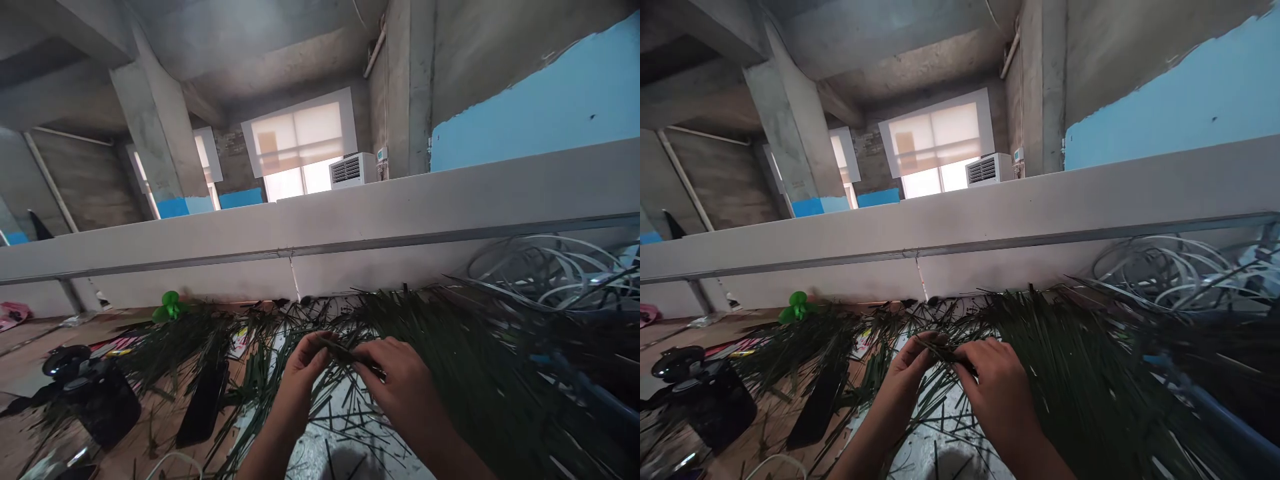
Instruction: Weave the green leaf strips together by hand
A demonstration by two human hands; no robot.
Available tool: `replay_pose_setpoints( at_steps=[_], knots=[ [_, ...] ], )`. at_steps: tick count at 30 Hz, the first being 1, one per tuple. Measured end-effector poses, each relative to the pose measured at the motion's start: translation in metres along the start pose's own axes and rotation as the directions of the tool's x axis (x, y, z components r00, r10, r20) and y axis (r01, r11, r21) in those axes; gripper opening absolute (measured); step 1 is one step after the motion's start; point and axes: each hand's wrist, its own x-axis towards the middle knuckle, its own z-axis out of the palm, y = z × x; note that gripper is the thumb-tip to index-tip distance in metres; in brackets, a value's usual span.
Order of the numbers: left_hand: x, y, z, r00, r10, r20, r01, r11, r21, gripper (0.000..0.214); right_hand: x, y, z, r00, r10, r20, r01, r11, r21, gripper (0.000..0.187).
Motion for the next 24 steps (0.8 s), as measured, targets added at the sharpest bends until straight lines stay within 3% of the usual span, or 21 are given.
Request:
replay_pose_setpoints(
  at_steps=[4, 10, 16, 24],
  knots=[
    [-0.005, 0.007, 0.002, 0.999, 0.045, 0.017, -0.046, 0.996, 0.072, 0.027, -0.001, 0.002, -0.002, 1.0, -0.009, -0.03, 0.009, 1.0, 0.002, 0.006],
    [-0.009, -0.005, 0.001, 0.992, 0.079, -0.098, -0.074, 0.996, 0.056, 0.035, 0.0, 0.004, 0.002, 0.999, 0.022, -0.043, -0.018, 0.995, 0.095, 0.006],
    [-0.016, -0.007, 0.008, 0.995, 0.067, -0.074, -0.066, 0.998, 0.018, 0.032, 0.0, 0.006, 0.011, 0.978, 0.169, 0.121, -0.198, 0.935, 0.293, 0.007],
    [-0.015, -0.005, 0.019, 0.989, 0.093, -0.112, -0.095, 0.995, -0.014, 0.033, -0.001, 0.005, 0.014, 0.963, 0.188, 0.194, -0.254, 0.873, 0.415, 0.014]
  ],
)
